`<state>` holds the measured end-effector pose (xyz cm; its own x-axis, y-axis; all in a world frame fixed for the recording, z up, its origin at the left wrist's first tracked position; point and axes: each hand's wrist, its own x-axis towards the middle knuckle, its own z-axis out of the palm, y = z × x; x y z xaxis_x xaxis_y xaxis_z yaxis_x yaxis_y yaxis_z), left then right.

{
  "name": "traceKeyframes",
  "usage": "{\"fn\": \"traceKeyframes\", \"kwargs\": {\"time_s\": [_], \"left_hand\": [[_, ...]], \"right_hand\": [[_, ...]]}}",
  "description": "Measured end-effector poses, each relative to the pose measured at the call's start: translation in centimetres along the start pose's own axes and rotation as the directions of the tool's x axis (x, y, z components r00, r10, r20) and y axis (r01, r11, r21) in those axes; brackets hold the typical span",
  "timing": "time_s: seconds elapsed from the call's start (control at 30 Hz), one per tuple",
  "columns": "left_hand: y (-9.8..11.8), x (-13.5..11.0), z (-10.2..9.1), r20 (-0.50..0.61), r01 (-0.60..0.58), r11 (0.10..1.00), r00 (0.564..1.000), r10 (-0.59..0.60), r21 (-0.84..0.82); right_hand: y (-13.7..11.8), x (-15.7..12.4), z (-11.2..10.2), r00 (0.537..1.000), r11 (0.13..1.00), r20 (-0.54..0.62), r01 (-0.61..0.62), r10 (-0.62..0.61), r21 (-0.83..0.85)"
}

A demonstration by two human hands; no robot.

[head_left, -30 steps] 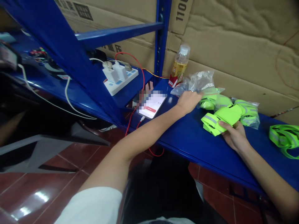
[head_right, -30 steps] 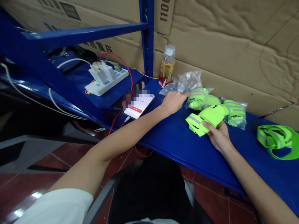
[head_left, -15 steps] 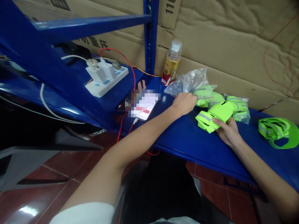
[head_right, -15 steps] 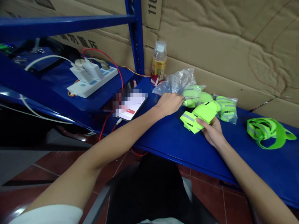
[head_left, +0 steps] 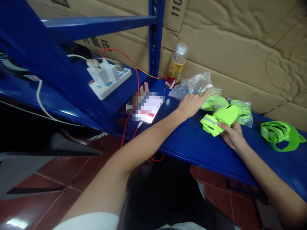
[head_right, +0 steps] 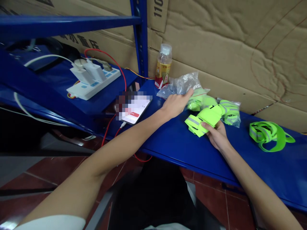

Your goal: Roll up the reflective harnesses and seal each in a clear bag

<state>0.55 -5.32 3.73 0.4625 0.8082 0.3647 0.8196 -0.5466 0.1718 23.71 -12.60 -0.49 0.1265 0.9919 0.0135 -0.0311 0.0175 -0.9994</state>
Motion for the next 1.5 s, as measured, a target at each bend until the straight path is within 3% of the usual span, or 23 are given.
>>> {"fn": "traceKeyframes", "kwargs": {"time_s": [0.2,0.37,0.6,0.87,1.03,1.2,1.4,1.5], "left_hand": [[0.0,-0.1,0.5,-0.109,-0.092,0.996,0.990,0.091,-0.006],[-0.2,-0.1,0.7,-0.124,-0.144,0.989,0.982,0.140,-0.023],[-0.2,-0.1,1.0,-0.149,-0.147,0.989,0.978,0.143,-0.022],[0.1,-0.2,1.4,-0.132,-0.159,0.986,0.978,0.164,0.052],[0.5,-0.2,1.8,-0.078,-0.176,0.982,0.980,0.181,0.067],[1.4,-0.8,1.3,-0.087,-0.191,0.978,0.976,0.198,0.077],[2.0,-1.2,2.3,-0.158,-0.319,0.944,0.931,0.328,0.080],[1.5,-0.9,3.6,-0.275,-0.387,0.922,0.883,0.380,0.031]], "right_hand": [[0.0,0.0,0.2,1.000,1.000,-0.006,-0.004,0.004,-0.012],[-0.3,-0.1,0.4,1.000,1.000,0.009,-0.012,0.012,0.005],[-0.7,-0.8,0.3,0.995,1.000,0.100,0.009,-0.007,-0.016],[1.6,0.3,0.6,0.971,0.990,0.230,0.091,-0.065,-0.105],[0.2,0.3,1.7,0.946,0.981,0.311,0.139,-0.091,-0.137],[-1.3,-0.2,1.0,0.930,0.971,0.368,0.105,-0.018,-0.217],[-1.5,0.4,-0.5,0.943,0.963,0.328,0.029,0.063,-0.269],[-1.2,0.7,-0.6,0.957,0.958,0.289,0.079,0.005,-0.276]]}}
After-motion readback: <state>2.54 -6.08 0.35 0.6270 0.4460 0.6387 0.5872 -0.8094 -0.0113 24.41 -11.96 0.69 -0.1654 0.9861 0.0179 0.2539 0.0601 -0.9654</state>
